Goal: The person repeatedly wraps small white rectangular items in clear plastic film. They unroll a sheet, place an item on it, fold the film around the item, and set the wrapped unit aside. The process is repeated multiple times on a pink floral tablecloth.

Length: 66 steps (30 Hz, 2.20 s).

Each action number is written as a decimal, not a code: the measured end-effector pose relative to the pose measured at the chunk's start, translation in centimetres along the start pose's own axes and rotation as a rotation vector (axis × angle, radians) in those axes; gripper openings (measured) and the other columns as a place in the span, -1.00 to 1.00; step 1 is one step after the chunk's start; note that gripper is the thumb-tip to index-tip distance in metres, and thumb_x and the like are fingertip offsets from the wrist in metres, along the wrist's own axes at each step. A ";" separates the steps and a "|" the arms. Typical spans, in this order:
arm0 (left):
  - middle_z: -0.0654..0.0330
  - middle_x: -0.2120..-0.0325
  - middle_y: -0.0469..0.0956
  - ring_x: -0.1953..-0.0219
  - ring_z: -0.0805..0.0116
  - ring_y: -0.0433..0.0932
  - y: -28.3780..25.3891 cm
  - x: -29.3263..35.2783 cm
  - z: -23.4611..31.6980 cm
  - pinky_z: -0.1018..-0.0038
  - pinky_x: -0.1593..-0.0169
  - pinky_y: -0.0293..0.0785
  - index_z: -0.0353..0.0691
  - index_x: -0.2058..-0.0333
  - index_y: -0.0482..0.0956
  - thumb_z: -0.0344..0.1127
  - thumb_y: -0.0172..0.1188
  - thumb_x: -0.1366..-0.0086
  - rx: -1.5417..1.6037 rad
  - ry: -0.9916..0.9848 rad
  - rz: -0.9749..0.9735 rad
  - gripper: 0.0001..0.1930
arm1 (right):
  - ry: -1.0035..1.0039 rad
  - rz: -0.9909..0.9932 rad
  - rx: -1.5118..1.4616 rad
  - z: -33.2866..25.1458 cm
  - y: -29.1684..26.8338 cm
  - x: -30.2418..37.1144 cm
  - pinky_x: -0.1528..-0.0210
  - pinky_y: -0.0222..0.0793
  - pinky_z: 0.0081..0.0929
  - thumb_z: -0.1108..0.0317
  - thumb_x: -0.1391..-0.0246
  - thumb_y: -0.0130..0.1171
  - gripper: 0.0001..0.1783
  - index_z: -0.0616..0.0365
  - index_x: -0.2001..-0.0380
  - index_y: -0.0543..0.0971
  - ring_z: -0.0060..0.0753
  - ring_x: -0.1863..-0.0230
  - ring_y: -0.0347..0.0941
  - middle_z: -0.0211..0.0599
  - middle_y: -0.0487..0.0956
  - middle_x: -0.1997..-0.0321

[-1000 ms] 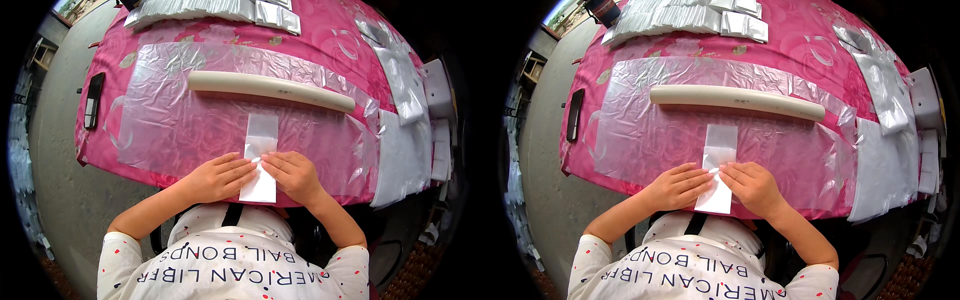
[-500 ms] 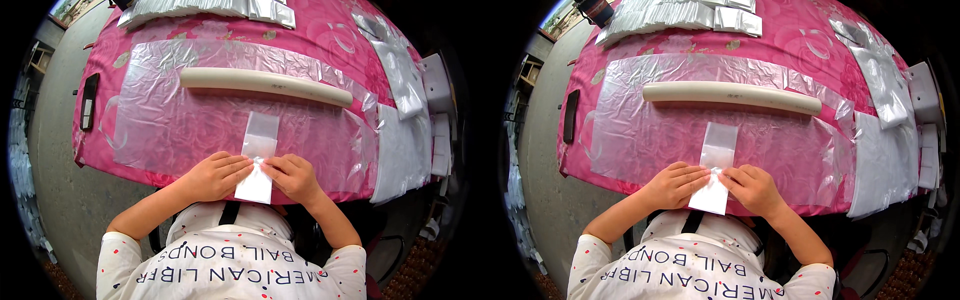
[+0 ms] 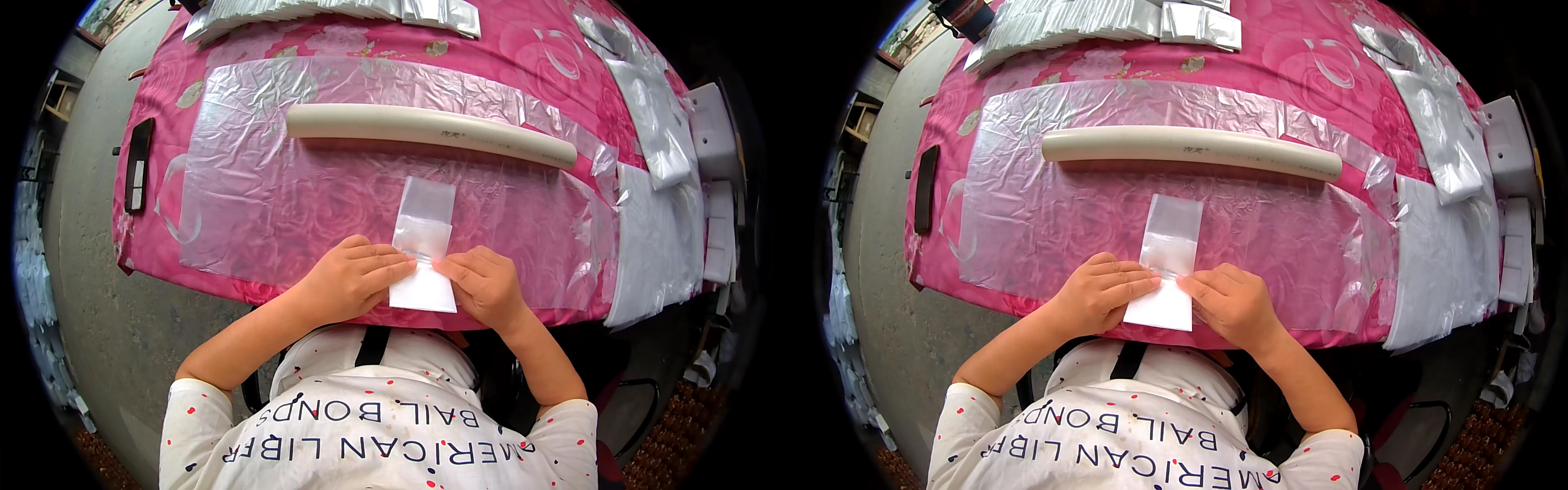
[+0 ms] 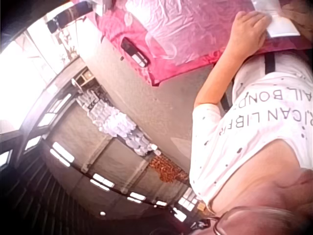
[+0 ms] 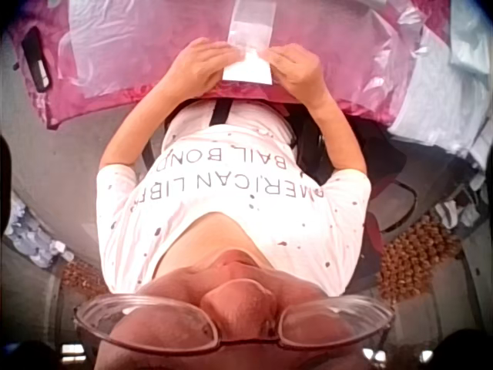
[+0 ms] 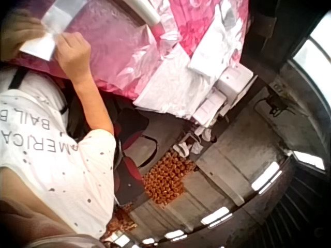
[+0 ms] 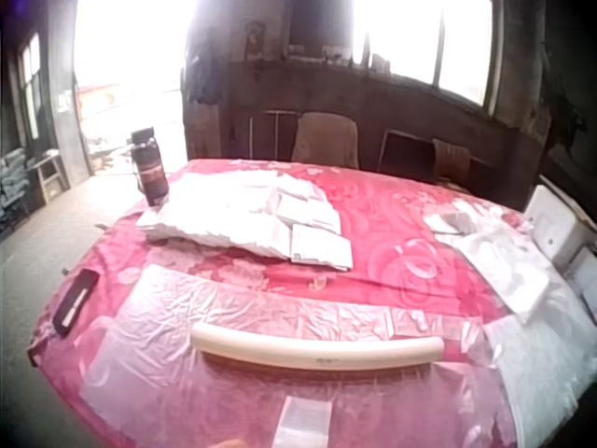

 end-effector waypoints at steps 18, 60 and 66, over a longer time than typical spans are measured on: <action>0.12 0.64 0.53 0.63 0.56 0.44 -0.8 -3.2 -2.6 0.61 0.46 0.39 -0.54 -0.17 0.04 -0.43 0.23 -0.10 0.395 -0.824 0.075 -0.27 | 0.912 -0.391 -0.340 3.4 0.3 -3.7 0.52 0.37 -0.48 0.22 -0.13 0.00 -0.62 0.31 0.59 0.54 -0.45 0.64 0.49 -0.22 0.55 0.66; -0.20 -0.28 -0.22 -0.34 -0.08 -0.30 0.7 -1.1 0.1 0.07 -0.31 -0.26 -0.23 -0.24 0.05 0.11 0.20 -0.01 -0.236 -0.196 0.098 -0.10 | 0.312 -0.381 0.434 -2.1 -0.1 -3.0 0.46 0.36 -0.28 0.21 0.22 0.27 -0.77 0.14 0.54 0.56 -0.24 0.47 0.50 -0.26 0.55 0.55; 0.08 0.41 0.60 0.40 0.21 0.60 -2.5 7.3 2.2 0.45 0.26 0.52 -0.26 0.14 0.55 -0.41 0.19 -0.10 0.443 -0.376 -0.040 -0.70 | 0.084 -0.194 0.324 0.7 2.7 -5.9 -0.25 -0.05 -0.06 0.05 0.05 0.15 -0.32 0.22 -0.09 0.31 0.04 -0.24 0.11 0.03 0.23 -0.21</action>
Point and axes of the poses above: each hand's wrist, its own x-axis away from the middle knuckle, its own y-axis out of the palm, z = x × y, the point moved 4 cm from there along -x, towards the middle knuckle
